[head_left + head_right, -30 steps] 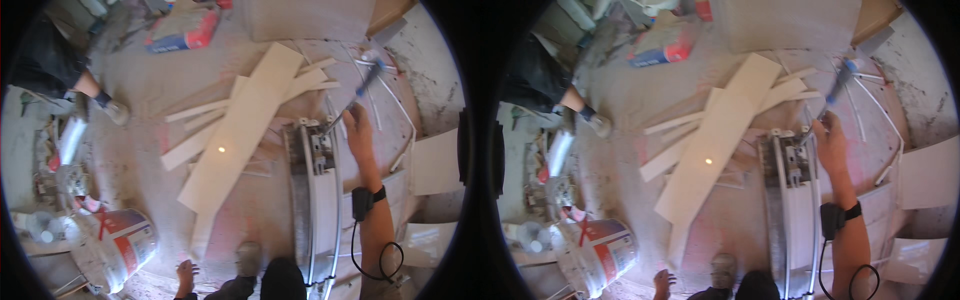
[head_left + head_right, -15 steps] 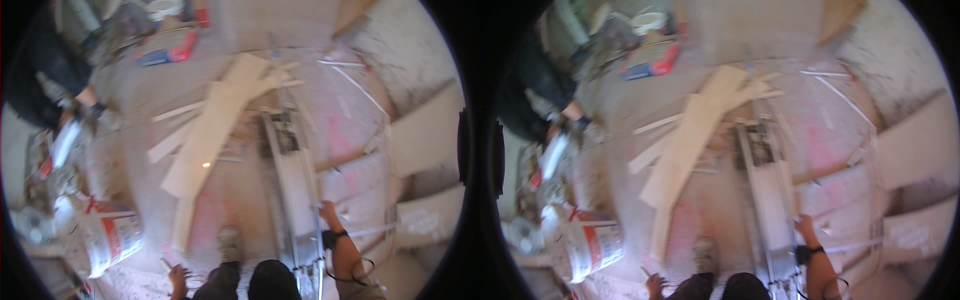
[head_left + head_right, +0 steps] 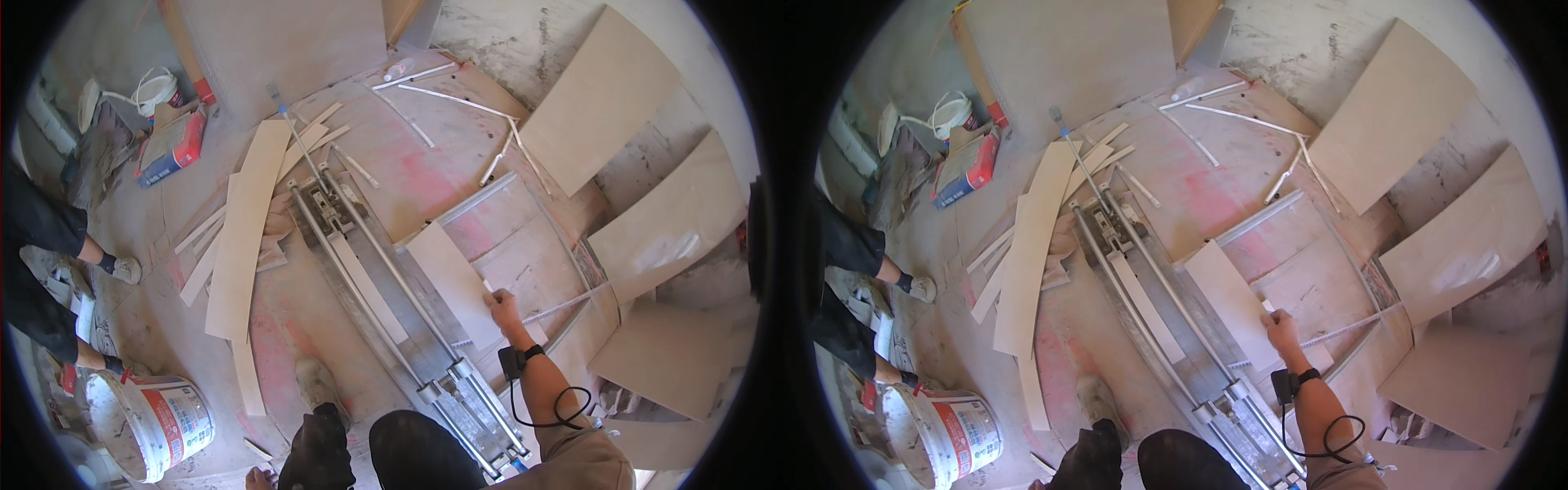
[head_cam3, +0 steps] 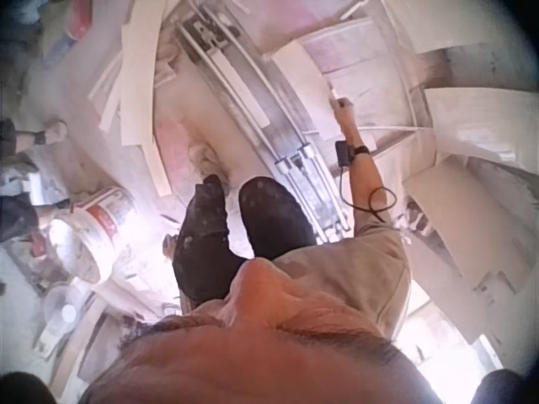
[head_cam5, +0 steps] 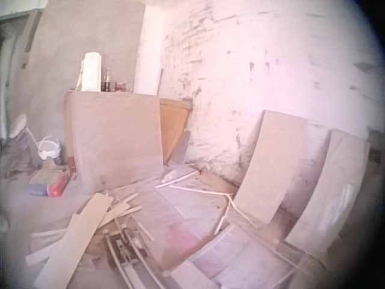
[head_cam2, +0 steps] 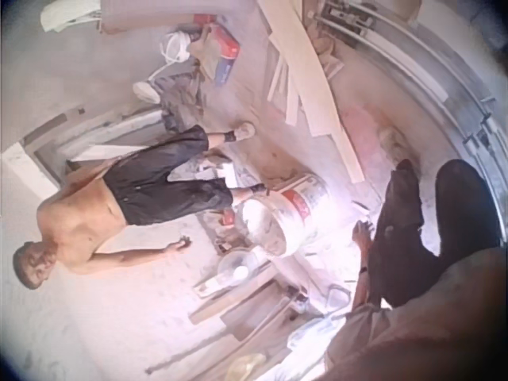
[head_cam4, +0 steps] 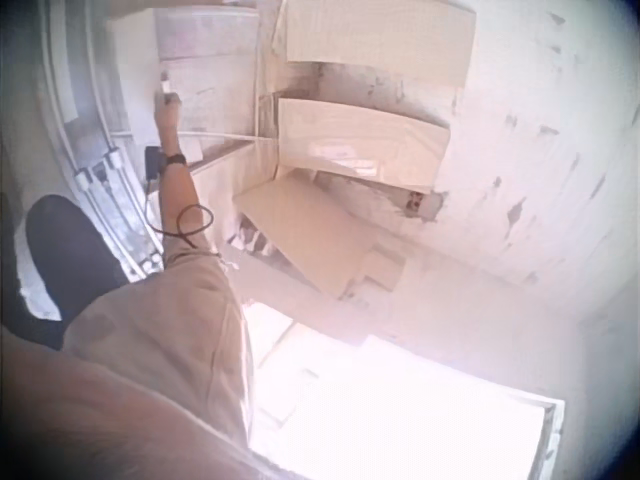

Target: Measure and cut tiles to fit around wall fixtures and windows during renovation.

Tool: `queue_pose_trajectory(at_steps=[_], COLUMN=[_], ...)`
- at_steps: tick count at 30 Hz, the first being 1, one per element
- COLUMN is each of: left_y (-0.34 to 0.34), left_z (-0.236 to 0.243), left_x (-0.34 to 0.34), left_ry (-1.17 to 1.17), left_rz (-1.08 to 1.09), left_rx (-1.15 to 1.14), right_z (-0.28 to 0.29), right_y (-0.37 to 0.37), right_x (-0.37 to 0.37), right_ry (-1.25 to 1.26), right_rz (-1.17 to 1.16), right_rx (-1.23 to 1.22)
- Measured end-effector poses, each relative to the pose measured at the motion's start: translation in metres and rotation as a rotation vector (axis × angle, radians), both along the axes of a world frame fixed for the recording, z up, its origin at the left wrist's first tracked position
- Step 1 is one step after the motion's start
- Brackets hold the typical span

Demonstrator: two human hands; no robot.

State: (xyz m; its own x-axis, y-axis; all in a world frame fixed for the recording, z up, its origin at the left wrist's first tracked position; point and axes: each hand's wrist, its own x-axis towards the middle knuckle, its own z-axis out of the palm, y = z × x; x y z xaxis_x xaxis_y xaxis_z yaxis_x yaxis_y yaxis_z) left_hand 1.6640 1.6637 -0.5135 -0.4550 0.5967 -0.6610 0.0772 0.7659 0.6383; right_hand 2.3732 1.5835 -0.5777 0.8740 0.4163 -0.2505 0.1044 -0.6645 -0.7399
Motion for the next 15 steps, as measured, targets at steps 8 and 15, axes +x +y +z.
queue_pose_trajectory(at_steps=[8, 15], left_y=[0.139, 0.164], left_z=[0.149, 0.221], left_x=[0.143, 0.337], left_ry=[-0.147, -0.598], left_rz=[-0.616, -0.887], left_rx=[0.493, 0.432], right_z=[0.144, 0.195], right_y=[0.056, 0.133], right_x=[-0.075, -0.209], right_ry=[0.036, 0.273], right_rz=[0.044, 0.356], right_rx=[0.451, 0.731])
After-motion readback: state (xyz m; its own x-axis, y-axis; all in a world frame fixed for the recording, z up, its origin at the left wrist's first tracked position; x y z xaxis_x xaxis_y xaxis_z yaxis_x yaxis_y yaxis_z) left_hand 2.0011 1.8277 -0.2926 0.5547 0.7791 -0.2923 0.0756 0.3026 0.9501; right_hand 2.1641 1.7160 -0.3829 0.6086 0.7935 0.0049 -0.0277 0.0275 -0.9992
